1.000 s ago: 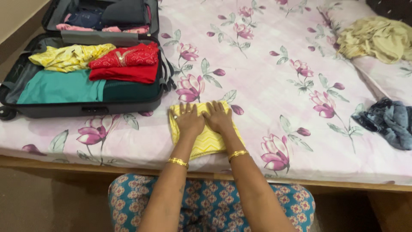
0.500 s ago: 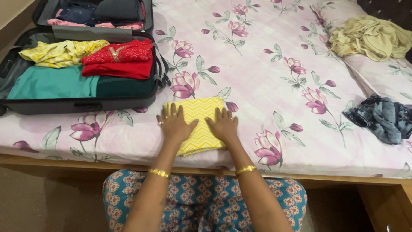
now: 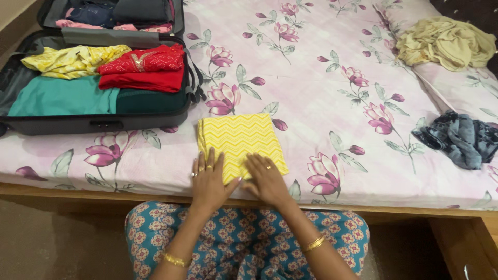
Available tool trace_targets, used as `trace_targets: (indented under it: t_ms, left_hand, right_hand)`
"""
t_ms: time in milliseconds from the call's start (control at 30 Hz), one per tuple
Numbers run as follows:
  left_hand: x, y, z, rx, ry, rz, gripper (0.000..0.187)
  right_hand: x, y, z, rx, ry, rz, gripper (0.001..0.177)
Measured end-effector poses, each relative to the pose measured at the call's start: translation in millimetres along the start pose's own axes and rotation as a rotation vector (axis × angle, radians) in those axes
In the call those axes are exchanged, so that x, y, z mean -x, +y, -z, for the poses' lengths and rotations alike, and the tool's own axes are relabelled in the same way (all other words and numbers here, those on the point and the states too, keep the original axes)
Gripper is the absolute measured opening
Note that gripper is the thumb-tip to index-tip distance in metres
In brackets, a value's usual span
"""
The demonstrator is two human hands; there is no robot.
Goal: The person folds a yellow garment and a floral patterned dress on a bed, places them inside an open suitcase, and secures the contents by buckling the internal straps.
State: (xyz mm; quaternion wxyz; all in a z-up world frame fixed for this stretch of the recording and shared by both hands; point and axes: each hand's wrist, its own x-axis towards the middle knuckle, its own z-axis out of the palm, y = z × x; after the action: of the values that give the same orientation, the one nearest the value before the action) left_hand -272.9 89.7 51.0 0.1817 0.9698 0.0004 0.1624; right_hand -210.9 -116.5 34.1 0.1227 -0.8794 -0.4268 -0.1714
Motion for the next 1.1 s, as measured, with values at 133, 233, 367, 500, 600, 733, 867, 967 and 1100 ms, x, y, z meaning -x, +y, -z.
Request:
trace_targets:
  t_ms: [133,233,367,500,600,733,867,967,1100]
  left_hand:
    - [20,-2,-3,0.088,0.096,-0.089,0.082]
    - [25,-8,-4,0.147,0.196,-0.132,0.066]
    - [21,-14,-8,0.101,0.319,-0.225,0.051]
    - [6,-18,-9,0.028,0.352,-0.29,0.041]
    - [0,-19,-9,-0.023,0.358,-0.298,0.039]
    - [4,-22,-2,0.002,0.457,-0.276,0.039]
    - [15,-15,20,0.081,0.695,-0.19,0.046]
    - [23,-10,38,0.141,0.775,-0.145,0.051]
    - [29,-10,52,0.211,0.814,-0.098,0.052]
  right_hand:
    - [4,-15,11,-0.049,0.121,0.057,0.064]
    - [-3,-11,10,-0.025,0.176,0.163,0.057]
    - [-15,-4,12,-0.059,0.16,0.235,0.056]
    - [-23,-9,12,-0.163,0.175,0.175,0.057]
    - [-26,-13,8,-0.098,0.223,0.125,0.05]
    - [-44,-8,12,-0.12,0.049,0.01,0.047]
    - [-92,-10,51,-0.154,0.093,-0.109,0.047]
    - [-143,-19,110,-0.138,-0.038,-0.357,0.036]
    - [-168,0,169,-0.75,0.046,-0.605,0.03]
